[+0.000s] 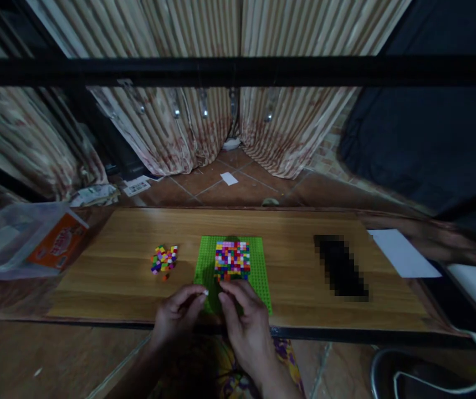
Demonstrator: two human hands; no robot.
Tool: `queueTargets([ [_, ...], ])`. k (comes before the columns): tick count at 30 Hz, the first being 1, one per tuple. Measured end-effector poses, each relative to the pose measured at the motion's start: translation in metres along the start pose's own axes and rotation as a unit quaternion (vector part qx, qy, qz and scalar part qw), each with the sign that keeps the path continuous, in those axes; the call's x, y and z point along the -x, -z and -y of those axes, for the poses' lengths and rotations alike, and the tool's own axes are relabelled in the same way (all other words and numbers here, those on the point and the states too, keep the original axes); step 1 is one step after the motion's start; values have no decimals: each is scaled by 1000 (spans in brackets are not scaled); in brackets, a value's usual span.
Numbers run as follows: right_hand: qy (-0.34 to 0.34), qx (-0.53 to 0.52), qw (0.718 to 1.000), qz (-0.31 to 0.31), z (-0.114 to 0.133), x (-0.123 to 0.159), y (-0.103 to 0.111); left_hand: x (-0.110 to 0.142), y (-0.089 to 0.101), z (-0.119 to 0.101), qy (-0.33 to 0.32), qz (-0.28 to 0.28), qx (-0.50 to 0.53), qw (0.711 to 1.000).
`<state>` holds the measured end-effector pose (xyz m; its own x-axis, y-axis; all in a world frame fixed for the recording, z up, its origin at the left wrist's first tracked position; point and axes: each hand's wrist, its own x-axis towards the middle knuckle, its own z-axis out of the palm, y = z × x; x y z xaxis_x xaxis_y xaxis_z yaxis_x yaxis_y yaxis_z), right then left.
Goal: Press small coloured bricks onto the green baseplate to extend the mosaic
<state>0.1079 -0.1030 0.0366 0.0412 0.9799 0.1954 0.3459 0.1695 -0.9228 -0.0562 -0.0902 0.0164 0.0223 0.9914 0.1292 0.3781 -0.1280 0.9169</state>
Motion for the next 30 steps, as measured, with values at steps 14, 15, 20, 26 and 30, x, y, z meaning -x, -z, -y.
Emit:
queueTargets([
  [14, -55, -80, 995, 35, 1, 4, -1, 1, -16, -24, 48, 31, 133, 989],
  [15, -59, -79, 994, 36, 0, 4, -1, 1, -17, -24, 52, 31, 135, 989],
  [20, -67, -76, 994, 32, -3, 4, -2, 2, -18, -25, 71, 34, 147, 986],
  [26, -61, -74, 995, 31, -5, 4, -3, 2, -18, -24, 63, 38, 136, 988],
  [30, -58, -77, 995, 21, -5, 4, -2, 1, -18, -24, 50, 46, 128, 989],
])
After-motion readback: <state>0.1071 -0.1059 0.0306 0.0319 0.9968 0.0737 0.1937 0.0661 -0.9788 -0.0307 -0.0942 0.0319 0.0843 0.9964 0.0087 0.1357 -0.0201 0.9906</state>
